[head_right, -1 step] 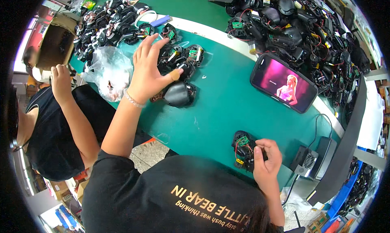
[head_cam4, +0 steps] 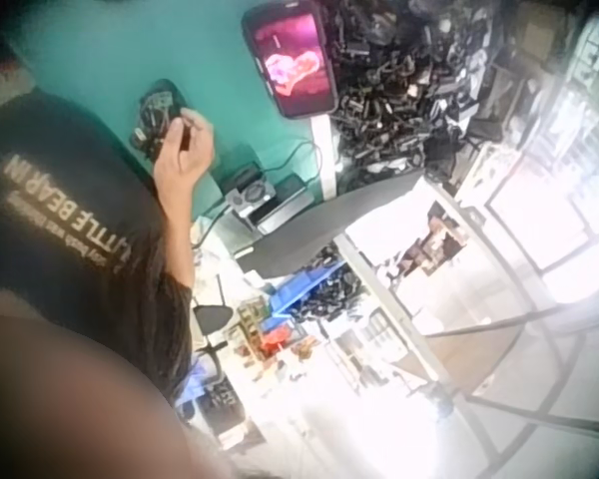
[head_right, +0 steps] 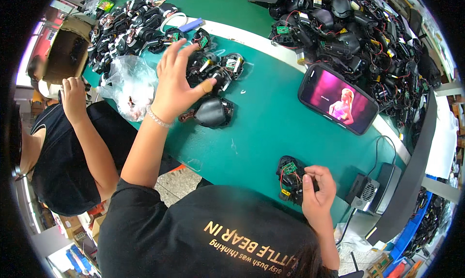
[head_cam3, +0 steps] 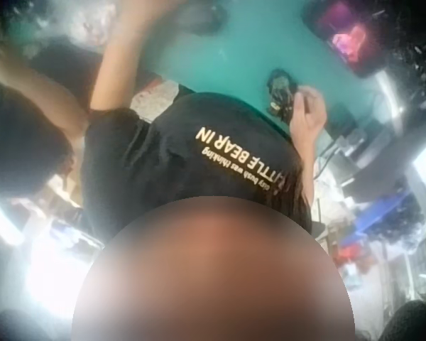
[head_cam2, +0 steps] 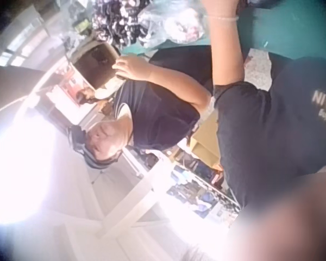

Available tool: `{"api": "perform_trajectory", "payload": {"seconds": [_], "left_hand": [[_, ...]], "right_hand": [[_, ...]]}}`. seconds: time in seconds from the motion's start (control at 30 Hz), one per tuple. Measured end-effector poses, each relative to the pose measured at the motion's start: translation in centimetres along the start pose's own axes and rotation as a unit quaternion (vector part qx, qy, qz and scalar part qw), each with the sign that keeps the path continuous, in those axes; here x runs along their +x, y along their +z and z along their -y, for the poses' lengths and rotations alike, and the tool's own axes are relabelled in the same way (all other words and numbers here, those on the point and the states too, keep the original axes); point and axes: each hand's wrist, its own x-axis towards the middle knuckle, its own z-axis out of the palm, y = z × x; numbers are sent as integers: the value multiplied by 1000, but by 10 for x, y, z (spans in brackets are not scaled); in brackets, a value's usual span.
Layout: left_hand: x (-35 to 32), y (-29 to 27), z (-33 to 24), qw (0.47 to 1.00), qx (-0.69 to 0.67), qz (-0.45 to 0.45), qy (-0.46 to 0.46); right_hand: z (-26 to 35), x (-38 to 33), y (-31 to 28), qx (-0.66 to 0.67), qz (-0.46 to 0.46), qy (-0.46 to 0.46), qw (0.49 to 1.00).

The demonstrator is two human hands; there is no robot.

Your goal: The person assembles small electronic devices at a workbench, inserting batteries and connecting wires to circuit boards. They handle multiple units, placing finished ones into a pile and picking up new ones to continue the process.

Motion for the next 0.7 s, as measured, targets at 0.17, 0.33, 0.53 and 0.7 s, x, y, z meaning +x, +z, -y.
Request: {"api": "perform_trajectory", "payload": {"seconds": [0.17, 0.33, 0.53, 0.7], "left_hand": [[-4, -10, 6, 995, -100, -21, 8], [-21, -26, -24, 984, -47, 140, 100], [-19, -20, -3, 996, -82, 48, -3], [-31, -24, -21, 978, 2, 206, 37]], "right_hand": [[-8, -3, -3, -13, -10, 5, 1000], [-6, -2, -3, 3, -8, 0, 1000], [-5, -1, -3, -9, -4, -7, 1000], [-4, -3, -3, 20, -6, 2, 1000]]}}
